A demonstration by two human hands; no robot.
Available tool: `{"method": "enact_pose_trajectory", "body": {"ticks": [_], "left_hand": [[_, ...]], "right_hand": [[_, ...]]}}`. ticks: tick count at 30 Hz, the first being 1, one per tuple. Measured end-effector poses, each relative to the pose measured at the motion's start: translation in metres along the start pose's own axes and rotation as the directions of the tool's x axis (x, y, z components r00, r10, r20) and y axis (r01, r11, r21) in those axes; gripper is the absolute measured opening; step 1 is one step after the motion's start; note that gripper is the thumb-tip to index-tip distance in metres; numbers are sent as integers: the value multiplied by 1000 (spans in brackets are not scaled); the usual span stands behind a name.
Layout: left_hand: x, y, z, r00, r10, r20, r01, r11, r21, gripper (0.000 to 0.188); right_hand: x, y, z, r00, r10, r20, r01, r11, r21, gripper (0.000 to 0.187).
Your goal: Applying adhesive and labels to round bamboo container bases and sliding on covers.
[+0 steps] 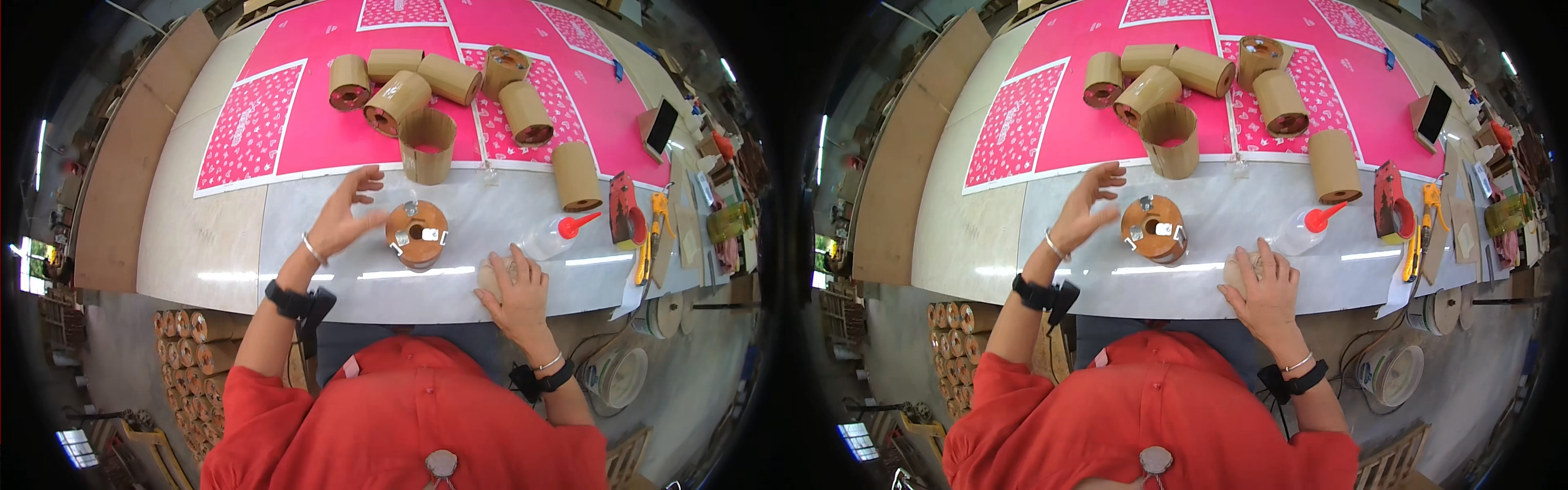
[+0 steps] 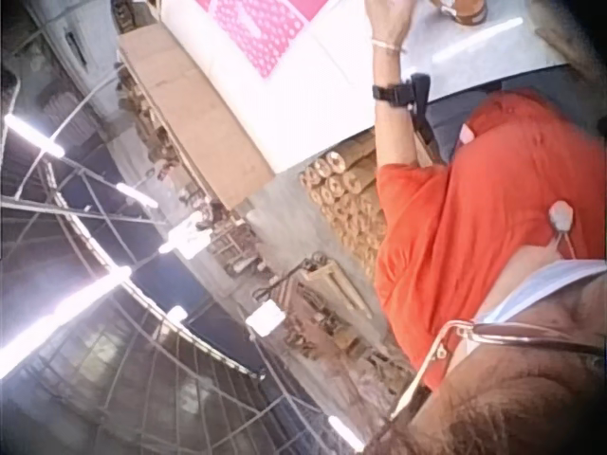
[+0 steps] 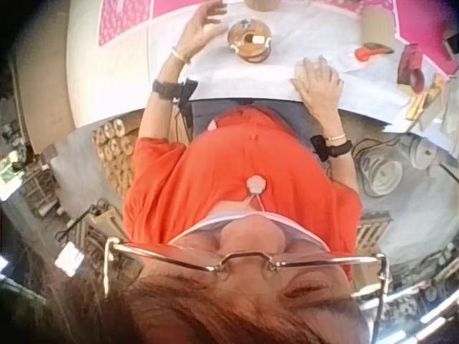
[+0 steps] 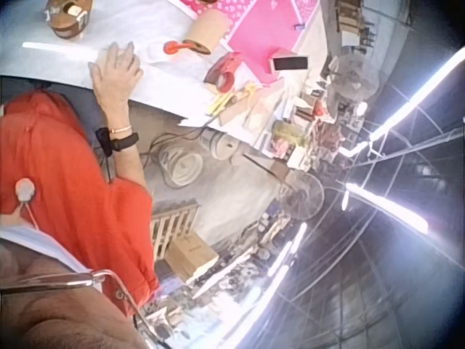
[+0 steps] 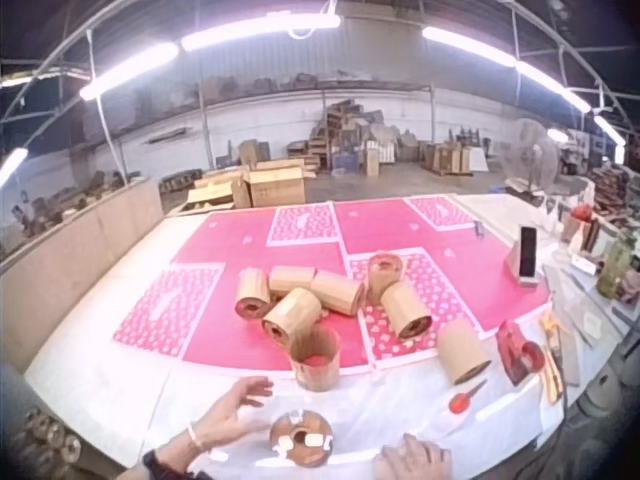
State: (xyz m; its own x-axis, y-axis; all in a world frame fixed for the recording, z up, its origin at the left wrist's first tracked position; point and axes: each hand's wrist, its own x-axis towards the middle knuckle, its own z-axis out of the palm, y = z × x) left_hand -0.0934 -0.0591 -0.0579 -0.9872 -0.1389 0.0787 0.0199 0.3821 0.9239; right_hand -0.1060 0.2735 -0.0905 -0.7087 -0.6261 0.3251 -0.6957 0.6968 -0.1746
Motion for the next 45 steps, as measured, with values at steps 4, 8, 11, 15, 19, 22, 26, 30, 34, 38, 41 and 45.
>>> {"method": "enact_pose_trajectory", "body": {"ticks": [4, 8, 11, 15, 19, 22, 26, 30, 34, 38, 41, 45], "left_hand": [[-38, -8, 28, 971, 170, 168, -169, 985, -16, 116], [-42, 6, 63, 995, 68, 73, -56, 985, -161, 109], [-51, -3, 76, 995, 43, -93, -51, 995, -90, 89], [-63, -8, 85, 979, 129, -156, -144, 985, -92, 83], [-58, -37, 90, 881, 441, -171, -406, 890, 207, 80], [-62, -8, 92, 965, 157, -211, -164, 986, -14, 78], [-64, -16, 93, 935, 253, -248, -245, 967, 63, 80], [-52, -26, 93, 810, 556, -187, -490, 816, 307, 81], [-60, -13, 94, 913, 280, -295, -274, 960, 62, 80], [-58, -14, 91, 902, 323, -287, -301, 946, 117, 78], [-55, -38, 97, 867, 411, -281, -362, 908, 212, 77], [-57, -19, 95, 879, 404, -254, -362, 911, 196, 76]], "right_hand": [[-10, -5, -3, 998, -47, 31, 46, 999, 19, 55], [-13, -7, 11, 999, -34, -11, 36, 973, 226, 48], [13, -5, -11, 984, 98, -146, -20, 887, 461, 39], [57, -60, -48, 966, -74, -250, 205, 808, 552, 22], [99, -98, -12, 863, -390, -323, 493, 790, 364, 14], [132, -71, -4, 943, -232, -239, 320, 828, 460, 15], [91, -80, -12, 929, -273, -251, 357, 841, 406, 19], [111, -97, -13, 903, -368, -222, 428, 811, 399, 21], [137, -83, -7, 948, -269, -171, 317, 851, 418, 14], [97, -75, -24, 946, -266, -183, 319, 860, 399, 14], [86, -110, -31, 897, -421, -137, 441, 825, 353, 19], [139, -95, -2, 909, -397, -127, 416, 880, 227, 20]]}}
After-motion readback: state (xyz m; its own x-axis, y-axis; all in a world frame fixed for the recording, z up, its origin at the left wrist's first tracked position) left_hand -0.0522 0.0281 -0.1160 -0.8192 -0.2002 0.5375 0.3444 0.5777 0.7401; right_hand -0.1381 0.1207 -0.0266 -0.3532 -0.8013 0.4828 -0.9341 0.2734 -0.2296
